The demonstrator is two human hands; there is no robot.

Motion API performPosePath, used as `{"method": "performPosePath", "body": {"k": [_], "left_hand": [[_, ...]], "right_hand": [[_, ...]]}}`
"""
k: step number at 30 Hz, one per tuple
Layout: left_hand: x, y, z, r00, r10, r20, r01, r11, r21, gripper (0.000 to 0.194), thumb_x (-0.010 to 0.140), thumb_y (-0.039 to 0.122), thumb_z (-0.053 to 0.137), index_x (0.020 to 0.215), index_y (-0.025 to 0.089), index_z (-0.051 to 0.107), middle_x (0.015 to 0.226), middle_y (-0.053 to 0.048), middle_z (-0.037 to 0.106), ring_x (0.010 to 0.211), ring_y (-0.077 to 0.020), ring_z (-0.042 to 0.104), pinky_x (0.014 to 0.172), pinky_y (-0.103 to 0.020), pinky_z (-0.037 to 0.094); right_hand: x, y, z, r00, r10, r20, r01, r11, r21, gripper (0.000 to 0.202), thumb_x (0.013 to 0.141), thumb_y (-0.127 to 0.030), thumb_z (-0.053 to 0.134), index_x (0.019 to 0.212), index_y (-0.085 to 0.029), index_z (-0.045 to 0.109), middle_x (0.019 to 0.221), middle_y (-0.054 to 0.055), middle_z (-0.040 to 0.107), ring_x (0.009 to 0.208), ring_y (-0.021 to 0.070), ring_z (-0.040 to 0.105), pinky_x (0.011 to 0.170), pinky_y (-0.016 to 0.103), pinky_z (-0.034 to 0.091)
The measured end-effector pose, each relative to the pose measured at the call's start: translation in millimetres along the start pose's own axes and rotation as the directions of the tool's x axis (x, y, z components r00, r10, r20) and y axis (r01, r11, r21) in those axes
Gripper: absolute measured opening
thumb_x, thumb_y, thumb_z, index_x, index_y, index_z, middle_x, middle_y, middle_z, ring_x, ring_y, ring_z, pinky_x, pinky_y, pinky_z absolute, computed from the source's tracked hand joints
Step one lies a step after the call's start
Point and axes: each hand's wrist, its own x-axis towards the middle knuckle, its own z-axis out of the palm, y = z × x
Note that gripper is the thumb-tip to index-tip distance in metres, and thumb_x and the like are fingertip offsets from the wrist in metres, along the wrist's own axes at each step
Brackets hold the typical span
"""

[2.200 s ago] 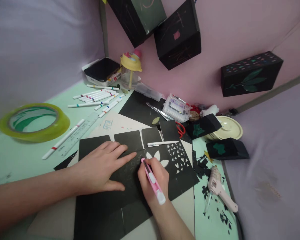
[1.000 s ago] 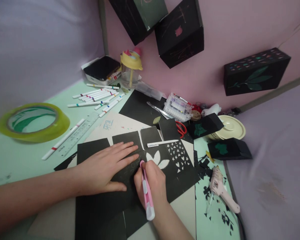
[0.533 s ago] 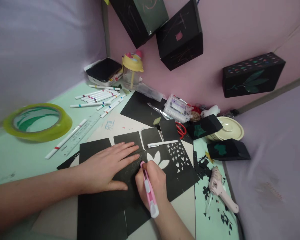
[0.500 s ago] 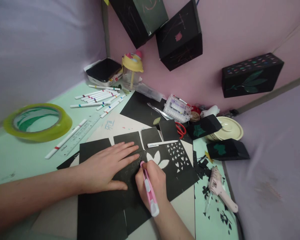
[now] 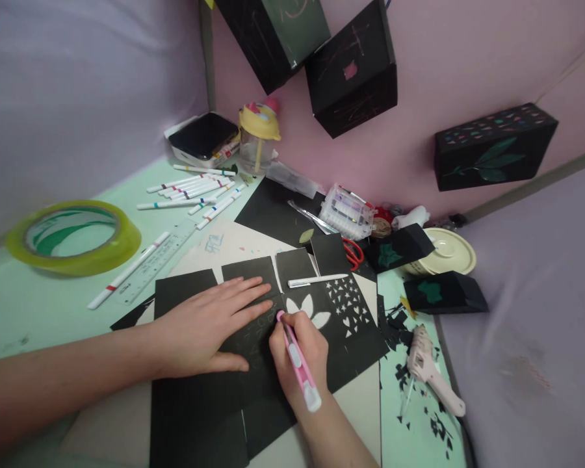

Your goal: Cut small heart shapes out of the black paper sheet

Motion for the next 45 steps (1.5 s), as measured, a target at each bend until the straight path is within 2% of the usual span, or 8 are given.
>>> {"method": "performPosePath", "body": {"k": [16, 27, 38, 45], "left_hand": [[0.3, 1.2, -2.7, 0.999, -0.017, 0.035, 0.016, 1.000, 0.018, 0.085, 0.079, 0.065, 0.062, 0.146, 0.019, 0.038, 0.157, -0.010, 0.023, 0.145, -0.0314, 0.020, 0.117, -0.047, 0.019], [-0.4, -0.3, 1.2, 1.000, 0.001, -0.013, -0.001, 1.000, -0.010, 0.084, 0.080, 0.067, 0.060, 0.145, 0.018, 0.038, 0.157, -0.011, 0.025, 0.145, -0.0320, 0.020, 0.117, -0.047, 0.019], [-0.4, 0.5, -0.6, 1.000, -0.005, 0.000, 0.005, 1.000, -0.006, 0.083, 0.080, 0.067, 0.060, 0.145, 0.019, 0.039, 0.157, -0.010, 0.024, 0.145, -0.0319, 0.021, 0.116, -0.047, 0.021], [-0.4, -0.3, 0.1, 1.000, -0.002, -0.015, 0.002, 1.000, -0.006, 0.083, 0.079, 0.068, 0.059, 0.144, 0.021, 0.039, 0.156, -0.010, 0.026, 0.145, -0.0312, 0.022, 0.116, -0.046, 0.021]], "right_hand": [[1.2, -3.2, -1.0, 1.000, 0.029, -0.007, -0.029, 1.000, -0.009, 0.010, 0.086, -0.019, 0.057, 0.076, -0.019, 0.060, 0.059, -0.003, 0.061, 0.048, 0.0100, 0.055, 0.051, 0.020, 0.043], [1.1, -1.1, 0.7, 1.000, 0.011, -0.016, -0.011, 1.000, 0.003, 0.010, 0.086, -0.020, 0.057, 0.077, -0.020, 0.061, 0.059, -0.003, 0.061, 0.047, 0.0100, 0.054, 0.049, 0.020, 0.042], [0.7, -0.2, -3.4, 0.997, -0.011, 0.082, 0.010, 1.000, 0.017, 0.011, 0.086, -0.018, 0.055, 0.075, -0.019, 0.057, 0.058, -0.004, 0.056, 0.049, 0.0098, 0.051, 0.051, 0.021, 0.040], [0.7, -0.5, -3.5, 0.997, -0.006, 0.077, 0.003, 0.999, 0.040, 0.010, 0.085, -0.017, 0.054, 0.075, -0.020, 0.057, 0.059, -0.004, 0.057, 0.049, 0.0100, 0.051, 0.051, 0.021, 0.041]]}}
